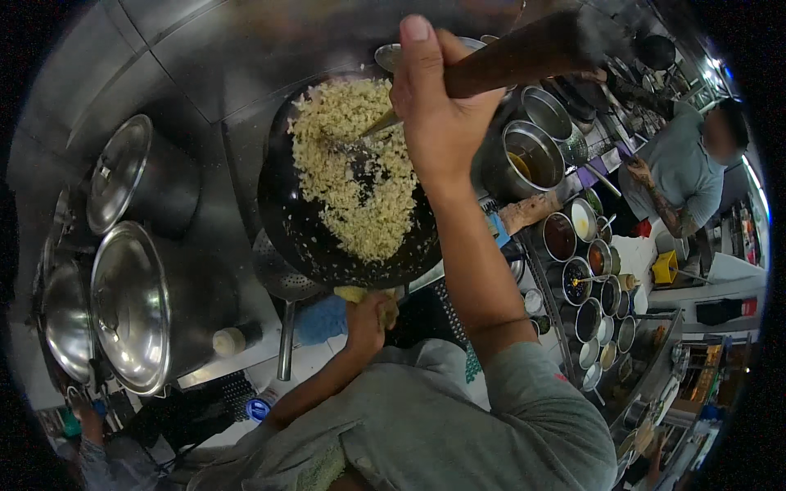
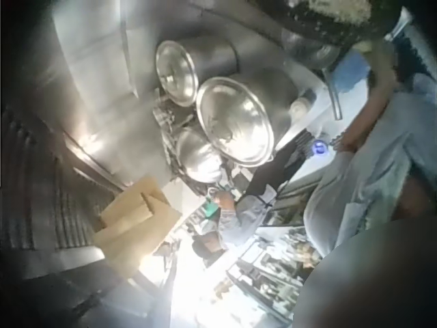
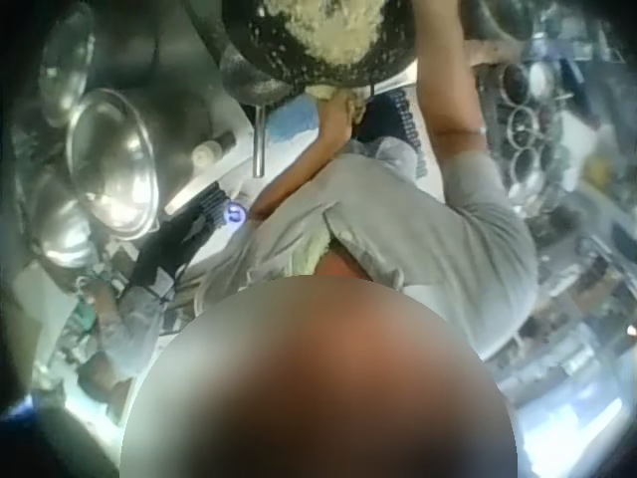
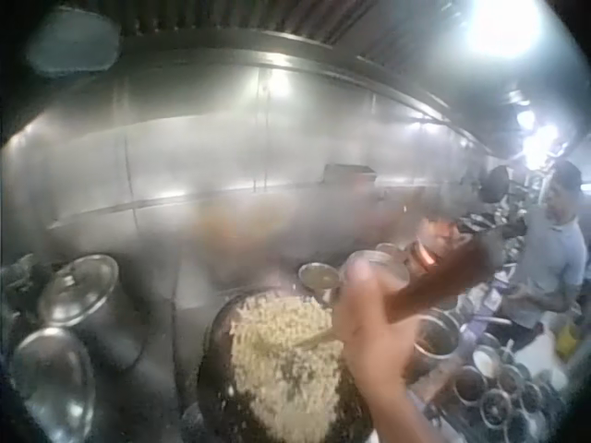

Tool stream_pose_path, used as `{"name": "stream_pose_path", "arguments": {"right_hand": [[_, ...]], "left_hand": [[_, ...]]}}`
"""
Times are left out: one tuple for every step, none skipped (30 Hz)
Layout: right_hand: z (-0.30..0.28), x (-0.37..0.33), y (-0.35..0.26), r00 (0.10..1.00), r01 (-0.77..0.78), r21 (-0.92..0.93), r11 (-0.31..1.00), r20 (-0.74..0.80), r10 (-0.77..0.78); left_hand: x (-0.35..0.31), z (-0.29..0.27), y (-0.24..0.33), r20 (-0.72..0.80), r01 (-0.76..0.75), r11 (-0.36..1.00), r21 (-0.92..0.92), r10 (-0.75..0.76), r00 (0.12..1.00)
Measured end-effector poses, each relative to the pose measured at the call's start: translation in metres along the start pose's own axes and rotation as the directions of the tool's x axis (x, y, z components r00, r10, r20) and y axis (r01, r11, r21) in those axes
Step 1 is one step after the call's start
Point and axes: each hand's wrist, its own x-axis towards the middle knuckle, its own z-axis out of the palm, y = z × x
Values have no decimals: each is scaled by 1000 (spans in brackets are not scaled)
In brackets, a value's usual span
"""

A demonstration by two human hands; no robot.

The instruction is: The person stir-fries rice in a wok over a high flame, using a ladle to toss the contents. After cooking, they transfer the rice into a white bowl and then clean the wok with a brush and a cloth.

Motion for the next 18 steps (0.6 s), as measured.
{"name": "stream_pose_path", "arguments": {"right_hand": [[15,-8,-22,1000,4,15,1000,4,-4],[24,-13,-34,1000,16,12,1000,-1,-16],[17,-23,-21,999,45,-70,997,0,-45],[12,-36,7,999,30,-148,988,-40,-36],[-3,-50,51,996,55,-299,953,-49,-74],[-27,-60,102,990,47,-280,959,-114,-82],[-26,-55,99,991,33,-246,969,-118,-64],[-20,-45,85,991,23,-206,978,-125,-49],[-18,-31,63,996,28,-114,993,-83,-38],[-11,-11,37,999,36,-14,999,-27,-37],[-6,3,14,999,34,73,997,22,-36],[6,4,-3,1000,11,36,999,18,-12],[16,-2,-25,1000,-4,-10,1000,7,4],[26,-9,-35,1000,-22,-44,999,2,22],[21,-20,-20,1000,-28,-36,999,-14,27],[17,-34,10,995,-58,-87,995,-90,50],[-8,-50,64,993,-74,-263,962,-103,49],[-37,-62,108,998,18,-360,933,-43,-36]], "left_hand": [[9,-5,5,-39,-53,997,-54,51,998],[34,-5,18,-65,-93,990,-104,87,994],[58,-3,30,-38,-70,990,-120,66,997],[81,0,43,-13,-46,990,-133,44,999],[93,-4,37,12,-69,996,-52,70,997],[111,-2,27,61,-96,995,24,94,994],[94,-17,11,47,-43,999,28,42,998],[74,-31,-3,32,-1,1000,28,0,999],[33,-17,-7,-100,22,999,32,-18,995],[13,-13,-10,-162,-71,997,20,73,984],[7,-4,-3,-149,-71,997,-14,69,986],[3,-2,2,-153,-86,995,-46,78,985],[25,-11,9,103,-117,975,-189,139,985],[68,-31,20,333,-119,935,-333,235,913],[88,-27,28,363,-93,943,-320,212,907],[108,-23,36,393,-65,950,-305,187,900],[111,-9,40,202,-22,989,-144,52,978],[117,6,42,-6,40,999,8,-40,999]]}}
